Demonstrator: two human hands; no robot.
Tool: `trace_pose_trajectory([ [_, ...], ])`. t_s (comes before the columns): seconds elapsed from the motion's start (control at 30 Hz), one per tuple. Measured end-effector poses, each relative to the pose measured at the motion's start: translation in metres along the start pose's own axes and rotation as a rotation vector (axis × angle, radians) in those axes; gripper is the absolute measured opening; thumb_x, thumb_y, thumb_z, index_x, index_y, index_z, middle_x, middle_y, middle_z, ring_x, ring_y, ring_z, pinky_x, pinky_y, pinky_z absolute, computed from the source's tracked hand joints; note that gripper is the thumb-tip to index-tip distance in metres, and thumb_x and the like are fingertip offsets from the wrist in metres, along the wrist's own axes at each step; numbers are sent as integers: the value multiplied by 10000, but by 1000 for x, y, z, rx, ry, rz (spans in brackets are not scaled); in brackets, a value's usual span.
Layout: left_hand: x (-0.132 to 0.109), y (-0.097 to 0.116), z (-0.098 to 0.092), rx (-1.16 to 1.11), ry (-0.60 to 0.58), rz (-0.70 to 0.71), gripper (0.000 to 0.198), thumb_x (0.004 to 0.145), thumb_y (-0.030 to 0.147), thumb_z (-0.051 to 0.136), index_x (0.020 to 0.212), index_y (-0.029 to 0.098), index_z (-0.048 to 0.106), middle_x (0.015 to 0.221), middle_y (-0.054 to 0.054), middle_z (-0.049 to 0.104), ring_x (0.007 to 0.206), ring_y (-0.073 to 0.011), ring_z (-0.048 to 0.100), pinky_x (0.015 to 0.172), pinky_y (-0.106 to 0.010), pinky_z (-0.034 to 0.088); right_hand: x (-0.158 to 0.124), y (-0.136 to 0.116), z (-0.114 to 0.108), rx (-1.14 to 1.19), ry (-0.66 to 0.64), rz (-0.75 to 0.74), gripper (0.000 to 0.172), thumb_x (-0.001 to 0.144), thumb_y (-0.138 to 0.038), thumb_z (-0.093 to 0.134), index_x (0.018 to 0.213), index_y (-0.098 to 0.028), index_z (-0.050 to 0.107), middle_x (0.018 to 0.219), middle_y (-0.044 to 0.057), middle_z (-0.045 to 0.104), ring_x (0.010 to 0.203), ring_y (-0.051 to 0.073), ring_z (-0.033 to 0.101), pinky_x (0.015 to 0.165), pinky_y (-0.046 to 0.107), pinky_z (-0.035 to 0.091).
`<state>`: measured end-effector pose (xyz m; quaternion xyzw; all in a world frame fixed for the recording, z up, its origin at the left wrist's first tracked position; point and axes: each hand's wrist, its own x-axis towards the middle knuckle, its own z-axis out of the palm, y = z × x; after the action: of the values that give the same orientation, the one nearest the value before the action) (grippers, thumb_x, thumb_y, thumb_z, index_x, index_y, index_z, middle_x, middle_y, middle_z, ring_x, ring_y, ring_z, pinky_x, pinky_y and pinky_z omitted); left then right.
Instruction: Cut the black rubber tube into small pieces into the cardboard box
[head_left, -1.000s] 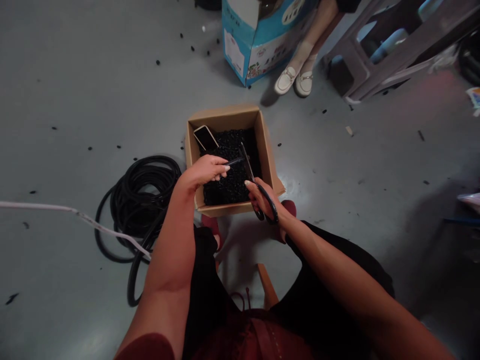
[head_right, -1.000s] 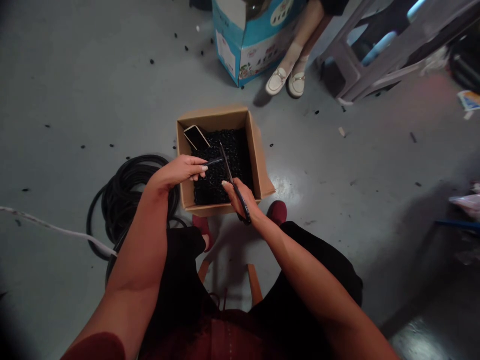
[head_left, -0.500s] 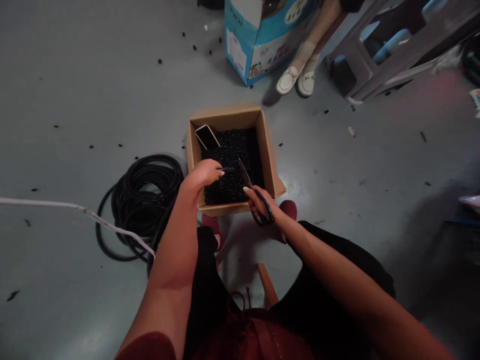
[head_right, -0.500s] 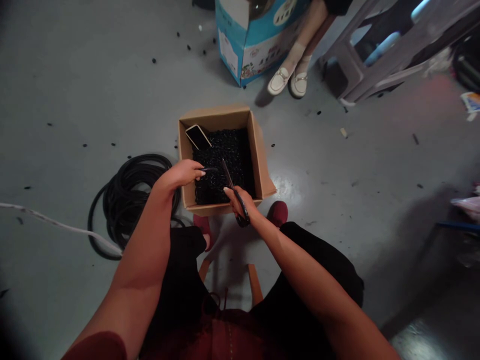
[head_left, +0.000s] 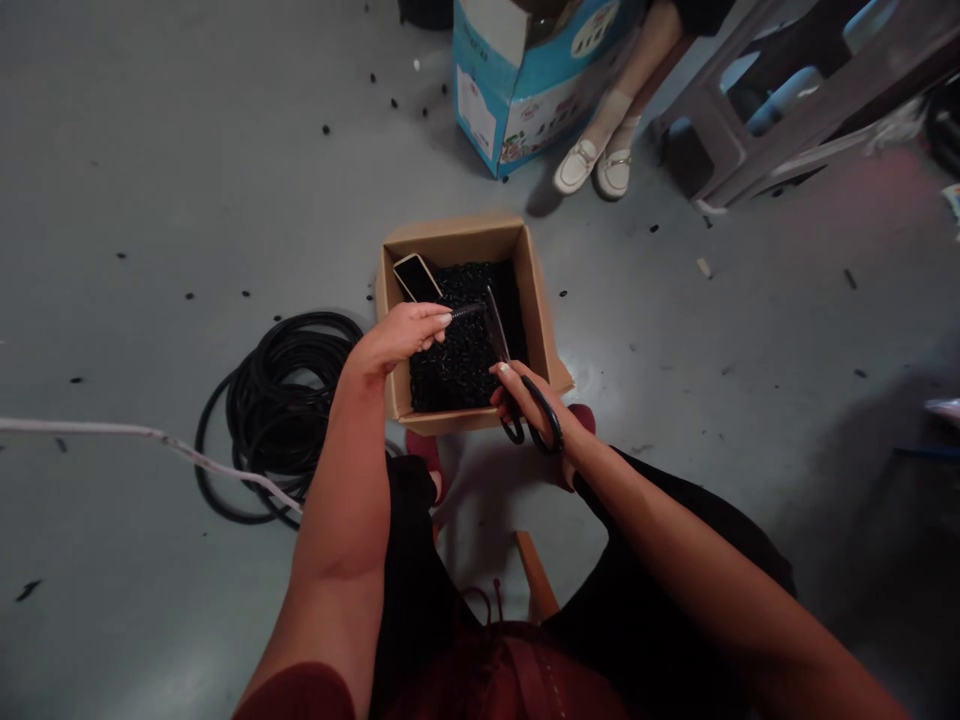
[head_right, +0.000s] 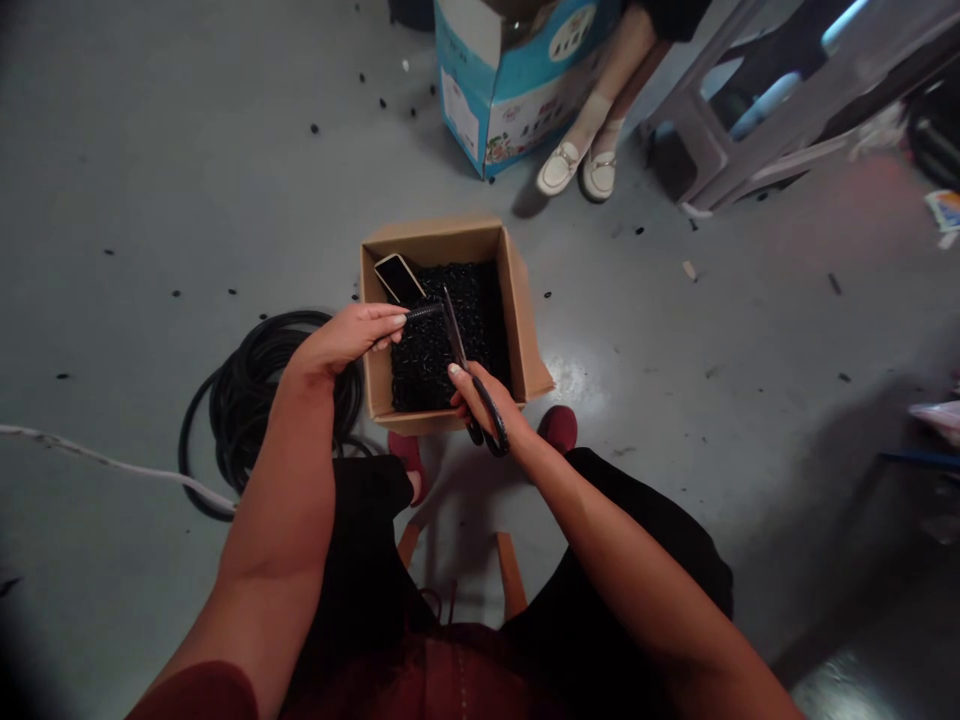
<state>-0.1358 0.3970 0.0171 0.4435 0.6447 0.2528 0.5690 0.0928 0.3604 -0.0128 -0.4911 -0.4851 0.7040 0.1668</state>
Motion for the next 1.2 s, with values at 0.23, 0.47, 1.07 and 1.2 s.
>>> trace_pose_trajectory([
  [0.23, 1, 1, 3, -7, -50, 67, 194, 861, 274, 527, 804, 116, 624, 658, 6, 528, 520, -50, 381, 510, -200, 279, -4, -4, -1, -36, -31, -31, 408, 887, -575, 448, 1025, -198, 521, 805, 23, 588, 695, 125, 569, 620, 256, 471],
  [0.47, 3, 2, 6, -22, -91, 81, 227, 876, 280, 521, 726, 122, 586, 653, 1, 510, 530, -53, 378, 516, -205, 277, -6, -6, 2, -16, -49, -61, 402, 885, -569, 445, 1019, -198, 517, 855, 36, 598, 733, 136, 574, 665, 281, 481],
  [1.07, 1, 8, 10, -66, -116, 41, 205, 886, 234, 508, 741, 112, 584, 658, 6, 505, 519, -45, 368, 505, -198, 264, -7, -9, 3, 63, -52, -78, 438, 877, -600, 455, 1040, -199, 520, 831, 32, 604, 682, 127, 573, 580, 257, 469],
  [1.2, 0, 8, 10, -68, -125, 59, 207, 881, 237, 515, 730, 112, 581, 650, 9, 500, 518, -44, 366, 511, -198, 267, -5, -7, 2, 57, -48, -78, 425, 877, -596, 456, 1027, -203, 517, 837, 32, 604, 681, 128, 577, 578, 260, 470],
])
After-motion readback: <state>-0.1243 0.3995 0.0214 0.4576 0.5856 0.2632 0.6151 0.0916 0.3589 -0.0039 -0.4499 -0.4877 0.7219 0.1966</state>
